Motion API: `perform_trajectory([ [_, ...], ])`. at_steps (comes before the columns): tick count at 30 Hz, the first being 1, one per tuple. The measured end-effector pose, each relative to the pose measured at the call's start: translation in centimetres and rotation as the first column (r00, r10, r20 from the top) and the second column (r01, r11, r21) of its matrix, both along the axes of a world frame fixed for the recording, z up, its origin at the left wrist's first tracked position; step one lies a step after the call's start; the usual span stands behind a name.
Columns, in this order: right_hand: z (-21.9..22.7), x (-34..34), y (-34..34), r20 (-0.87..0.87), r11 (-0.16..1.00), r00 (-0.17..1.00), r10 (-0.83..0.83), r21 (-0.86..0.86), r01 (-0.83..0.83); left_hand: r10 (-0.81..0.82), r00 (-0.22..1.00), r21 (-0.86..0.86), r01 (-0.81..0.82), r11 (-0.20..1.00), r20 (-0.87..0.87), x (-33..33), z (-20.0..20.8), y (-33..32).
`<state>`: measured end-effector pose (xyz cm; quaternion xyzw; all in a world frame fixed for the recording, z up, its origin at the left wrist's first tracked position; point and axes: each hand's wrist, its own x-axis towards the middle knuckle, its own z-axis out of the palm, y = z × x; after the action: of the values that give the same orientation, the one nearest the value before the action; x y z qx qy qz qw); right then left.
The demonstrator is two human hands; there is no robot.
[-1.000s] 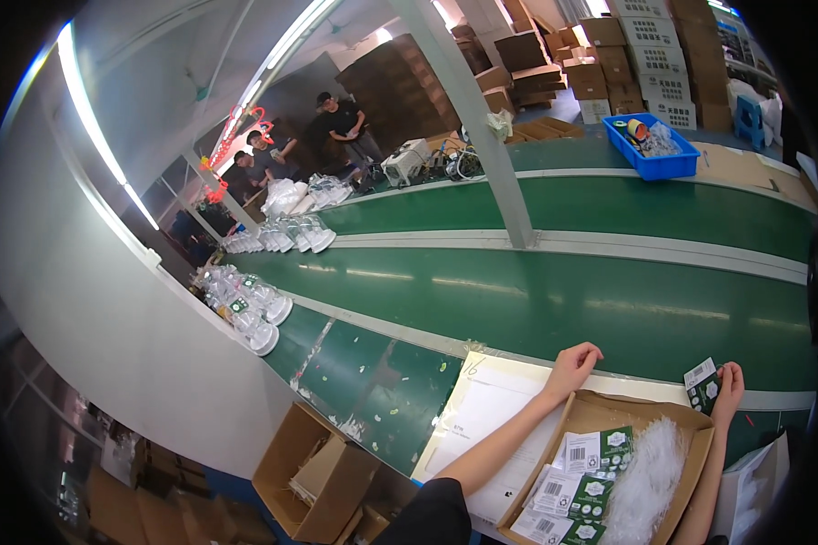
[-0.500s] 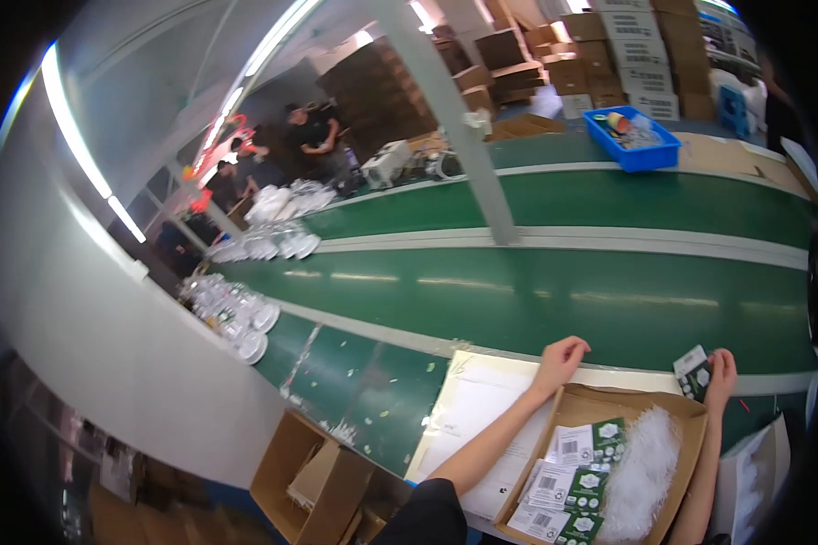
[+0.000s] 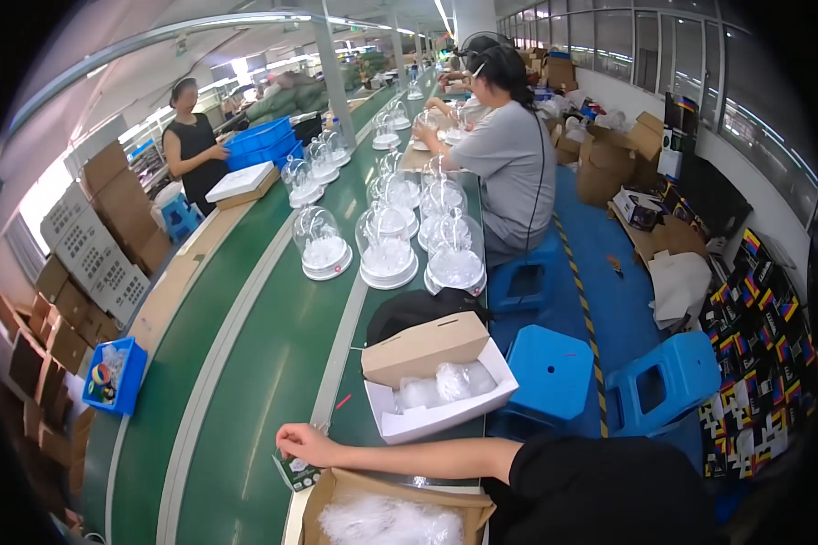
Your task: Unpack electronic components and prepare lighting fixture parts on an assembly line.
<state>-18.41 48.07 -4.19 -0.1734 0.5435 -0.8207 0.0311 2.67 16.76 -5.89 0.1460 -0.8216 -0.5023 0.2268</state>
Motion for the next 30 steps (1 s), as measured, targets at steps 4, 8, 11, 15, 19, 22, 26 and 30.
perform_trajectory([
  [4,0.6,0.7,-1.1,0.052,1.0,0.998,0.016,0.022,-0.017,-0.009,1.0,-0.067,0.009,0.998,0.006,1.1,1.3,-0.6],
  [8,0.9,0.5,-1.8,0.031,0.999,0.999,0.036,0.002,-0.036,0.044,0.998,0.034,-0.043,0.999,-0.035,0.9,0.9,-0.9],
  [11,0.6,-0.1,-1.7,0.022,0.999,0.999,0.036,-0.014,-0.035,0.041,0.993,-0.015,-0.043,0.999,-0.109,0.4,0.4,-0.7],
  [15,0.5,-0.2,-1.3,0.029,1.0,1.0,-0.001,0.0,0.001,0.062,0.994,0.074,-0.055,0.996,-0.095,0.1,0.2,-0.2],
  [19,0.2,-0.1,-1.2,0.012,1.0,1.0,0.011,-0.021,-0.01,0.086,0.995,0.028,-0.084,0.996,-0.057,0.3,1.3,0.7],
  [22,0.3,-0.2,-1.0,0.015,0.999,0.999,0.028,0.017,-0.028,0.07,0.996,0.035,-0.068,0.997,-0.057,0.4,1.8,1.2],
  [26,0.2,-0.4,-1.0,0.02,1.0,1.0,0.024,0.012,-0.024,0.095,0.993,0.02,-0.093,0.995,-0.077,0.3,1.6,1.3],
  [30,0.1,-0.3,-1.3,0.024,1.0,1.0,0.011,0.022,-0.011,0.113,0.991,0.01,-0.112,0.994,-0.078,0.2,1.7,1.2],
])
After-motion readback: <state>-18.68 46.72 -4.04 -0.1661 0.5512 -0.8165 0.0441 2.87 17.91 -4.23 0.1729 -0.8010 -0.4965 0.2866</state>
